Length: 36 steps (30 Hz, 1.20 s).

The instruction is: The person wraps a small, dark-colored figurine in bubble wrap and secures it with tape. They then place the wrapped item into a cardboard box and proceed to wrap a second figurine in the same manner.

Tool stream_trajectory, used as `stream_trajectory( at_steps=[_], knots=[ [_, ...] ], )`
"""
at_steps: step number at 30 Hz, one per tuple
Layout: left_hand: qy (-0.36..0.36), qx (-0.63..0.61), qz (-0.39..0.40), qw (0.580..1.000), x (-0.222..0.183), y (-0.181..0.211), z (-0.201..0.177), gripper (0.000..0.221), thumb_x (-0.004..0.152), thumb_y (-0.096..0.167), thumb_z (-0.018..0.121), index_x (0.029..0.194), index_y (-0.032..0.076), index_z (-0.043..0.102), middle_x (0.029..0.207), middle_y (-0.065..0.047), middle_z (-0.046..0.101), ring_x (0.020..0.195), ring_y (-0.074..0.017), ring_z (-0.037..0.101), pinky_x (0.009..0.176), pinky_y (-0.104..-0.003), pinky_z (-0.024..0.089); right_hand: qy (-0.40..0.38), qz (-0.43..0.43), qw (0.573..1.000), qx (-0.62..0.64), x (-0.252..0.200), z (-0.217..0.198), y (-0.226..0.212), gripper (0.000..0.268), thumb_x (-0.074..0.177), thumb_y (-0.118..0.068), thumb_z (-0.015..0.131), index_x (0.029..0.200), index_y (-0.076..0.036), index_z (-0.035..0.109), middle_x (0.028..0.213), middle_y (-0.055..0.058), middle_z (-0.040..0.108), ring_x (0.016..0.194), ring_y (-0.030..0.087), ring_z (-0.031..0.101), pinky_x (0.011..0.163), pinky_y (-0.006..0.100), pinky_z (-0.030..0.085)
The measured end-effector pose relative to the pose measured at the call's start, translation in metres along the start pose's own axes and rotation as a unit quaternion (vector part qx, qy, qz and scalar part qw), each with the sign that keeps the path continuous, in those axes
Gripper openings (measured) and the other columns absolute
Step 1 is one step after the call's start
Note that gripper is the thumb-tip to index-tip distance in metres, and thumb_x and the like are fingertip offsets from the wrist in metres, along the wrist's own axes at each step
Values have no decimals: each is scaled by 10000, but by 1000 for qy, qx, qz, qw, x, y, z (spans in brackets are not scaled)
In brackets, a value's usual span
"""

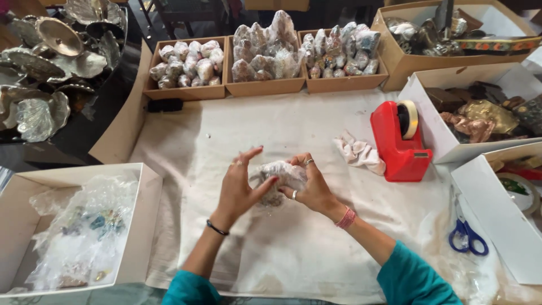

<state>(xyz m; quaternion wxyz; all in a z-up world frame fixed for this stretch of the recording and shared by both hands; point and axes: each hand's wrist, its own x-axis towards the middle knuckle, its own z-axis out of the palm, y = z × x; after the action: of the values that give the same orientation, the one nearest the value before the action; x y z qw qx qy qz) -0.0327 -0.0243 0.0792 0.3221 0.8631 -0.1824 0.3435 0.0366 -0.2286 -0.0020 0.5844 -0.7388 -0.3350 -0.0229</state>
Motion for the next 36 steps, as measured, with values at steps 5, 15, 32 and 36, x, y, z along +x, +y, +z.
stream_trajectory(
  at_steps=[5,15,32,36],
  knots=[
    [-238,-212,-229,920,-11,-28,3,681,735,241,893,1320,15,629,1056,-110,789,952,-209,769,821,-330,613,-28,25,995,92,-2,1,2,631,775,11,848,1210,-74,399,1227,106,574,1148,161,604,980,322,544],
    [-114,-421,-389,811,-41,-56,58,602,791,174,849,1274,-59,574,1027,-139,763,904,-177,744,779,-301,632,-26,213,963,162,14,-22,4,519,804,-59,836,1257,31,599,1096,71,732,991,104,686,869,271,593],
    [-160,-528,-428,716,-43,-69,55,324,920,163,704,1216,46,641,1106,-77,713,963,-112,677,843,-281,565,-99,186,940,268,5,-9,25,217,877,-42,781,1068,15,695,965,-27,660,876,38,617,773,224,529],
    [-157,-536,-413,719,-51,-78,66,330,932,120,708,1222,-32,669,1046,-68,733,911,-109,683,805,-293,567,-104,185,946,244,4,-9,20,174,897,-54,766,1039,18,695,915,-45,625,830,31,576,744,224,501]
  ],
)
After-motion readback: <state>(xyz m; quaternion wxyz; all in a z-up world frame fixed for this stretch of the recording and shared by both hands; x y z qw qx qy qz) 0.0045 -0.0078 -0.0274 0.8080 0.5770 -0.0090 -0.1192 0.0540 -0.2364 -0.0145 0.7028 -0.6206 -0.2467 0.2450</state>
